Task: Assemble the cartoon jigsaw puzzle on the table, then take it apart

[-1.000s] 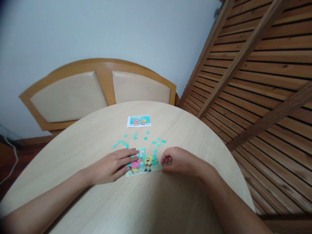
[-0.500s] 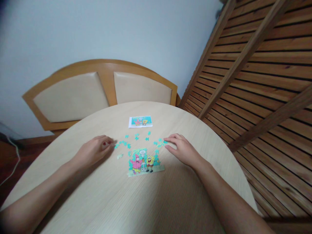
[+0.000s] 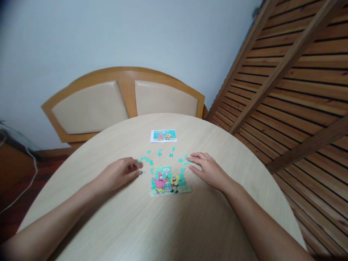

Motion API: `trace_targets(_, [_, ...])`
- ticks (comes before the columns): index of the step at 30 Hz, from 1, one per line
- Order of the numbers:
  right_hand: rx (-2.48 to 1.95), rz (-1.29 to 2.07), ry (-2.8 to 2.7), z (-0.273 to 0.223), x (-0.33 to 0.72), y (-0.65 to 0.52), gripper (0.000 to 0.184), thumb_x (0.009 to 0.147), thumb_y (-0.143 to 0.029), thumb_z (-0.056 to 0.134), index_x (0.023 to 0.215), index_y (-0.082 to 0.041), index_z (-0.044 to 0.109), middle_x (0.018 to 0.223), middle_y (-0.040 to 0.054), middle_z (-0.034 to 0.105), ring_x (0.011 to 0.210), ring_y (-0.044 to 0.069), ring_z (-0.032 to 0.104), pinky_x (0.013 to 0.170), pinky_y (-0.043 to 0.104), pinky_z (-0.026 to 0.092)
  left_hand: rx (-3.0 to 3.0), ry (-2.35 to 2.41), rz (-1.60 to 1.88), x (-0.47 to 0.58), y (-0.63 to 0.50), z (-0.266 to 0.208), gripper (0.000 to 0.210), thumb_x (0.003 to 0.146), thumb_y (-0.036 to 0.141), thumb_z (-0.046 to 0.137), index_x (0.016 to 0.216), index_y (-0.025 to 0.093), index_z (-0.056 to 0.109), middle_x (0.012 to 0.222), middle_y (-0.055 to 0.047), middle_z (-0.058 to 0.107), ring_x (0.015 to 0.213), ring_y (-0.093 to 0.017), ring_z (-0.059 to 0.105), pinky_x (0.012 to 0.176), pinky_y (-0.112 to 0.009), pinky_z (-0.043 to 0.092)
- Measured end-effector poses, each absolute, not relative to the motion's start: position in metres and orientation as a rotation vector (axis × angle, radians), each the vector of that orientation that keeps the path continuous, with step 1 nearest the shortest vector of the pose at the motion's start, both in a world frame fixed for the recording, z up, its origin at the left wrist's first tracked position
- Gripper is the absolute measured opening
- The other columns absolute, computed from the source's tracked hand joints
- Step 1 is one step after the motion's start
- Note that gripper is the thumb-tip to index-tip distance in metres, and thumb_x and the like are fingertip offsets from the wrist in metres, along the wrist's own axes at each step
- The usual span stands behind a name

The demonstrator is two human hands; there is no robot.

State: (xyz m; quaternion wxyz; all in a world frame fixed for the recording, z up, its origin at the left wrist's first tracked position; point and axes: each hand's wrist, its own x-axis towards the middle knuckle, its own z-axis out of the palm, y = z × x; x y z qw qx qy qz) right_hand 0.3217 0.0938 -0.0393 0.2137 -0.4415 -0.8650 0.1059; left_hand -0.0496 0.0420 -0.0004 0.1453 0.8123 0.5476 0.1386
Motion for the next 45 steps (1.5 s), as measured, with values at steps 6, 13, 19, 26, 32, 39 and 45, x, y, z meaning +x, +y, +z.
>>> trace_targets(6, [-1.242,0.279,-2.401,-0.039,0.321,0.093,0.037,0.096,-0.041,0.055,0.126,-0.026,0.069,0.132,0.0115,0.062,0.121,0.029,0.057,0.106,0.050,0.043,2.355,1.575,0.404,-0.037,0.036,-0.011,0.012,0.091,0.029,0.056,0.092,0.022,0.066,0.094,-0.006,0.067,0.084,-0.023,0.064,0.071,-0.033,0.049])
trace_targets(13, [-1.246,0.249,-2.406,-0.039,0.319,0.092,0.038,0.096,-0.040,0.054,0.128,-0.023,0.068,0.132,0.0122,0.063,0.120,0.029,0.058,0.106,0.049,0.045,2.366,1.542,0.406,-0.031,0.031,-0.018,0.013,0.090,0.021,0.048,0.094,0.020,0.060,0.095,-0.008,0.067,0.087,-0.023,0.063,0.075,-0.033,0.048])
trace_targets(19, [-1.243,0.206,-2.400,-0.042,0.322,0.094,0.039,0.096,-0.040,0.054,0.129,-0.024,0.066,0.133,0.0120,0.062,0.120,0.030,0.058,0.104,0.051,0.047,2.301,1.452,0.407,-0.029,0.027,-0.008,0.018,0.094,0.021,0.046,0.092,0.020,0.064,0.093,-0.006,0.069,0.083,-0.019,0.062,0.074,-0.028,0.044])
trace_targets(26, [-1.025,0.183,-2.527,-0.020,0.293,0.067,0.036,0.093,-0.035,0.060,0.126,-0.023,0.066,0.133,0.0126,0.063,0.121,0.029,0.057,0.102,0.050,0.046,2.085,1.294,0.365,-0.022,0.018,-0.008,0.021,0.091,0.029,0.048,0.081,0.017,0.062,0.072,0.000,0.061,0.063,-0.012,0.047,0.060,-0.023,0.036])
trace_targets(32, [-0.753,0.339,-2.635,-0.015,0.257,0.034,0.035,0.090,-0.032,0.066,0.124,-0.026,0.067,0.128,0.0102,0.065,0.118,0.028,0.057,0.102,0.050,0.042,2.000,1.267,0.362,-0.015,0.014,-0.016,0.022,0.089,0.032,0.050,0.085,0.016,0.065,0.072,0.000,0.061,0.063,-0.011,0.046,0.060,-0.023,0.035])
trace_targets(39, [-0.730,0.424,-2.629,-0.025,0.243,0.031,0.025,0.091,-0.027,0.065,0.116,-0.025,0.070,0.124,0.0071,0.067,0.114,0.025,0.058,0.100,0.045,0.044,1.960,1.211,0.328,-0.016,0.014,-0.019,0.023,0.089,0.033,0.051,0.080,0.017,0.063,0.067,0.002,0.052,0.061,-0.011,0.040,0.058,-0.022,0.033])
trace_targets(45, [-0.761,0.419,-2.598,-0.028,0.240,0.029,0.022,0.092,-0.025,0.065,0.113,-0.026,0.072,0.123,0.0068,0.067,0.113,0.025,0.059,0.098,0.044,0.047,2.047,1.325,0.311,-0.009,0.012,-0.016,0.020,0.089,0.031,0.051,0.082,0.019,0.066,0.070,0.001,0.061,0.063,-0.013,0.049,0.060,-0.023,0.035])
